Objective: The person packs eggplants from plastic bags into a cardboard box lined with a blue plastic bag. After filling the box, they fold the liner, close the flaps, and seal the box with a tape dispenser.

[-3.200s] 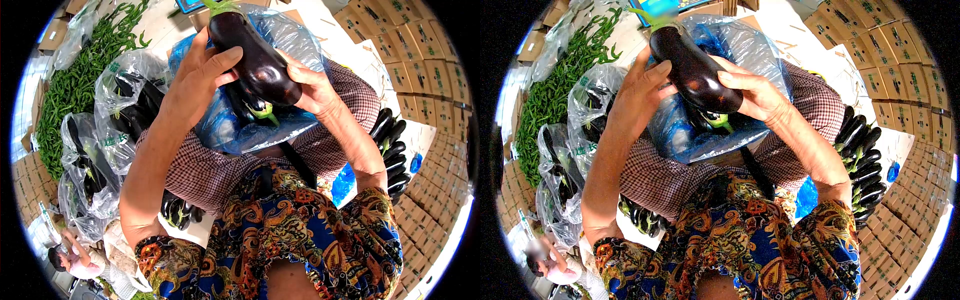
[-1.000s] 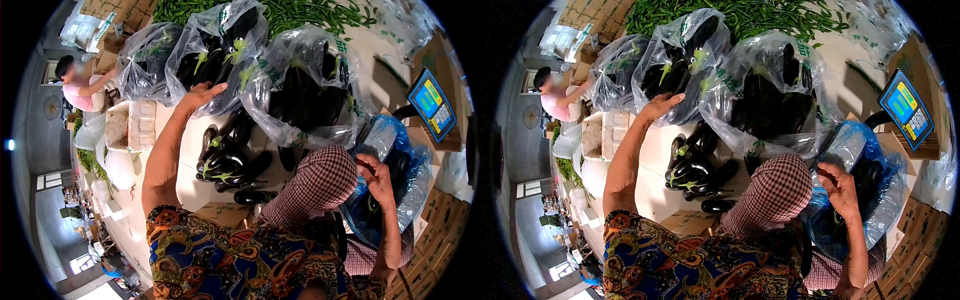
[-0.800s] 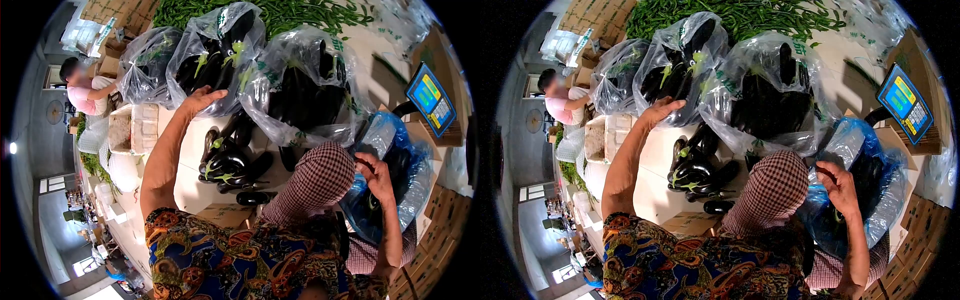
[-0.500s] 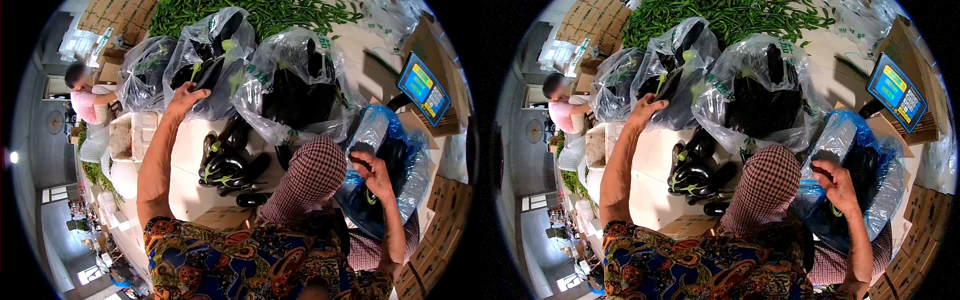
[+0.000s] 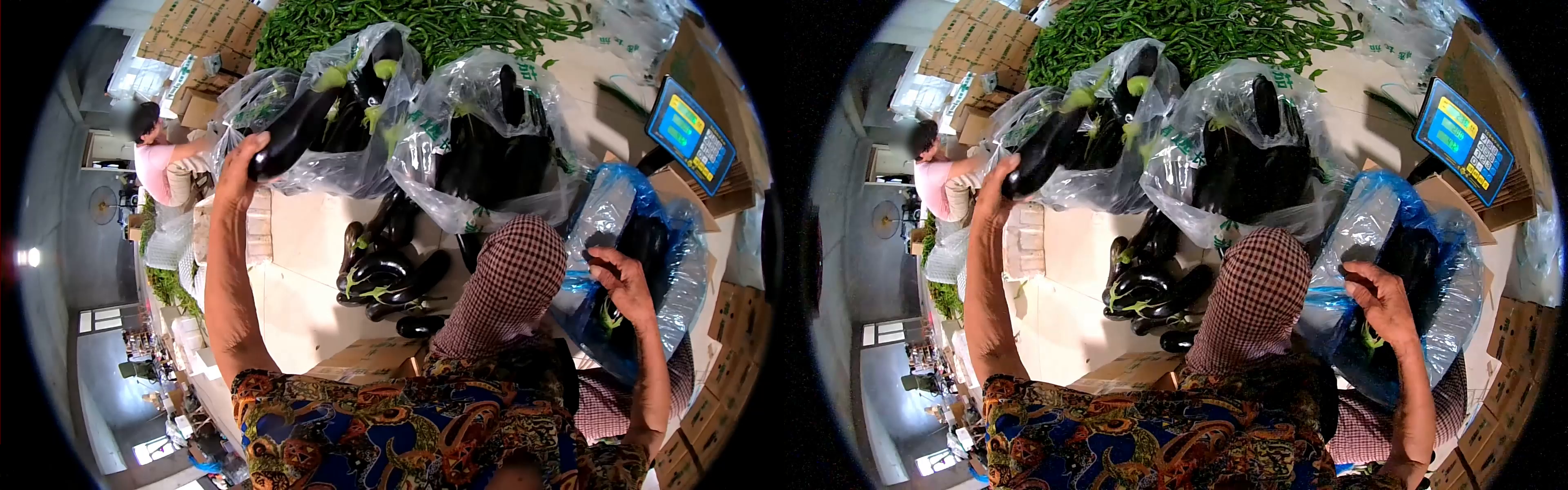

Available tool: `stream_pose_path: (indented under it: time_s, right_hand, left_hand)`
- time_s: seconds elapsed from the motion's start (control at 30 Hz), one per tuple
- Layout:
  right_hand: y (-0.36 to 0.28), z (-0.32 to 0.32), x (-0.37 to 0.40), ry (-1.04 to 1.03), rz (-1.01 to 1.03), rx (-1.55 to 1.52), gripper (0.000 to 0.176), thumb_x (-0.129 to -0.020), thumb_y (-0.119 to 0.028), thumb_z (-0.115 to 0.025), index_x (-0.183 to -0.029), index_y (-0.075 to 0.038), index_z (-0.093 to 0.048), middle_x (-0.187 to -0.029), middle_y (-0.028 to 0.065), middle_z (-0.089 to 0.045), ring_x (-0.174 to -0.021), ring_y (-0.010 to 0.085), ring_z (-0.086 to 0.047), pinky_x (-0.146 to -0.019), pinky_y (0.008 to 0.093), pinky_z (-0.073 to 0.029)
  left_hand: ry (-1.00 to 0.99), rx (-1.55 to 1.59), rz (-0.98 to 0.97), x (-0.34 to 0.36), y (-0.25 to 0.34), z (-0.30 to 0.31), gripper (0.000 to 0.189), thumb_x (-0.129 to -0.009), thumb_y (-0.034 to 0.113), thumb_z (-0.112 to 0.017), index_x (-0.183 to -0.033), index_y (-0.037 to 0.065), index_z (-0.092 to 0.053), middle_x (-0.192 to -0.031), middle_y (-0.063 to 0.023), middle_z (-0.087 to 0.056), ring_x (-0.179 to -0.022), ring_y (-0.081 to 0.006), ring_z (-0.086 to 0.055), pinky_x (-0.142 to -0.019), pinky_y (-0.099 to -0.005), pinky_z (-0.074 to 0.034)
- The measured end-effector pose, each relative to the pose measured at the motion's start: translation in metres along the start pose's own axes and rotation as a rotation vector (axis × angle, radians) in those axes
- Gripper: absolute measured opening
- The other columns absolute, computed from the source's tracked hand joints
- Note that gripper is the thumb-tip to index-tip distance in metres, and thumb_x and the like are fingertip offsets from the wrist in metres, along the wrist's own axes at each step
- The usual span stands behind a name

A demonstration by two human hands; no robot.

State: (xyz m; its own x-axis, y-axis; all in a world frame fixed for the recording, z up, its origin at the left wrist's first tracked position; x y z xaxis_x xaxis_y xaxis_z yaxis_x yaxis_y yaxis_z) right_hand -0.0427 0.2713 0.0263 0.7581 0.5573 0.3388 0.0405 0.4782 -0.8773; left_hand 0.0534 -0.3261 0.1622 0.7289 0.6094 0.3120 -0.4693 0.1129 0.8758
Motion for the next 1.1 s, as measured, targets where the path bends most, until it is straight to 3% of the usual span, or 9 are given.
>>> stream_pose_path:
  time_s: [0.17, 0.3, 0.43, 0.57, 0.67, 0.77, 0.9, 0.93, 1.1]
  right_hand:
    - [-0.030, 0.004, 0.000, -0.019, 0.020, 0.126, 0.029, -0.088, -0.006, -0.061, -0.115, 0.002, -0.062, -0.105, 0.0172, -0.068, -0.094, 0.0240, -0.065, -0.084, 0.0321, -0.049]
    - [-0.060, 0.017, 0.008, 0.102, 0.133, 0.201, 0.032, -0.084, -0.007, -0.064, -0.115, 0.001, -0.061, -0.109, 0.0183, -0.065, -0.099, 0.0300, -0.064, -0.087, 0.0329, -0.048]
    - [-0.121, 0.035, 0.045, 0.535, 0.586, 0.653, 0.062, -0.067, -0.008, -0.079, -0.125, -0.007, -0.056, -0.135, 0.0148, -0.049, -0.121, 0.0365, -0.048, -0.097, 0.0425, -0.042]
    - [-0.125, 0.047, 0.065, 0.565, 0.628, 0.877, 0.075, -0.065, -0.013, -0.079, -0.132, -0.006, -0.048, -0.132, 0.0148, -0.048, -0.118, 0.0347, -0.048, -0.096, 0.0456, -0.039]
    - [-0.089, 0.059, 0.069, 0.441, 0.523, 0.687, 0.073, -0.070, -0.013, -0.076, -0.135, -0.008, -0.043, -0.100, 0.0153, -0.056, -0.081, 0.0362, -0.056, -0.073, 0.0463, -0.047]
    - [-0.055, 0.077, 0.086, 0.472, 0.390, 0.433, 0.069, -0.074, -0.032, -0.079, -0.132, -0.008, -0.051, -0.117, 0.0165, -0.063, -0.106, 0.0361, -0.062, -0.089, 0.0423, -0.052]
    - [-0.013, 0.087, 0.109, 0.423, 0.063, 0.032, 0.073, -0.070, -0.031, -0.084, -0.131, -0.006, -0.052, -0.120, 0.0139, -0.064, -0.112, 0.0308, -0.061, -0.096, 0.0400, -0.048]
    - [-0.006, 0.086, 0.115, 0.509, 0.201, 0.081, 0.061, -0.078, -0.030, -0.078, -0.126, -0.001, -0.054, -0.099, 0.0124, -0.068, -0.088, 0.0236, -0.068, -0.074, 0.0353, -0.053]
    - [0.041, 0.075, 0.131, 0.314, -0.074, -0.665, 0.065, -0.087, -0.042, -0.065, -0.135, -0.002, -0.047, -0.089, 0.0054, -0.063, -0.065, 0.0054, -0.054, -0.049, 0.0165, -0.039]
  left_hand:
    - [-0.150, 0.347, 0.034, 0.027, -0.008, -0.031, 0.048, -0.088, 0.045, -0.063, -0.115, 0.006, -0.057, -0.093, -0.0112, -0.068, -0.069, -0.0231, -0.069, -0.048, -0.0388, -0.060]
    - [-0.522, 0.418, -0.019, 0.042, 0.018, -0.125, 0.042, -0.095, 0.039, -0.055, -0.113, 0.001, -0.057, -0.088, -0.0137, -0.069, -0.063, -0.0234, -0.070, -0.044, -0.0387, -0.060]
    - [-0.672, 0.285, 0.049, 0.054, 0.040, -0.222, 0.048, -0.095, 0.036, -0.054, -0.122, -0.003, -0.054, -0.094, -0.0143, -0.069, -0.062, -0.0230, -0.070, -0.042, -0.0359, -0.059]
    - [-1.053, 0.182, 0.030, 0.089, 0.058, -0.333, 0.044, -0.095, 0.034, -0.056, -0.116, -0.005, -0.060, -0.103, -0.0108, -0.068, -0.092, -0.0136, -0.066, -0.084, -0.0243, -0.053]
    - [-0.998, 0.022, 0.069, 0.113, 0.069, -0.391, 0.048, -0.095, 0.042, -0.055, -0.114, -0.002, -0.062, -0.099, -0.0087, -0.069, -0.086, -0.0130, -0.066, -0.076, -0.0239, -0.053]
    - [-1.209, 0.060, 0.085, 0.125, 0.076, -0.433, 0.052, -0.093, 0.049, -0.054, -0.111, 0.001, -0.062, -0.084, -0.0073, -0.068, -0.064, -0.0141, -0.065, -0.052, -0.0271, -0.054]
    - [-1.294, 0.162, -0.031, 0.146, 0.072, -0.480, 0.050, -0.091, 0.044, -0.060, -0.120, 0.004, -0.056, -0.091, -0.0068, -0.067, -0.067, -0.0132, -0.065, -0.054, -0.0259, -0.053]
    - [-1.356, 0.177, -0.066, 0.152, 0.072, -0.490, 0.049, -0.091, 0.042, -0.062, -0.122, 0.005, -0.054, -0.093, -0.0069, -0.067, -0.067, -0.0134, -0.065, -0.054, -0.0261, -0.053]
    - [-1.316, 0.213, 0.083, 0.180, 0.044, -0.537, 0.045, -0.087, 0.034, -0.070, -0.121, 0.010, -0.053, -0.108, -0.0046, -0.064, -0.094, -0.0160, -0.064, -0.076, -0.0292, -0.053]
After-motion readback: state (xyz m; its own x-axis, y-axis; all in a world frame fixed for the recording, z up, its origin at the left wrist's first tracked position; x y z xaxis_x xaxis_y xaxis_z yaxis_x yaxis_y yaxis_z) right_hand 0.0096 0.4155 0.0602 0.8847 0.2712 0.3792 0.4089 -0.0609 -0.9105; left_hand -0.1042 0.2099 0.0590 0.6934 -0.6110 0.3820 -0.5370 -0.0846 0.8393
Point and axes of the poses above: each hand's wrist, its own x-axis away from the middle knuckle, its own z-axis out of the back of the hand, y = z × x, the point moved 6 cm from there along -x, towards the middle knuckle
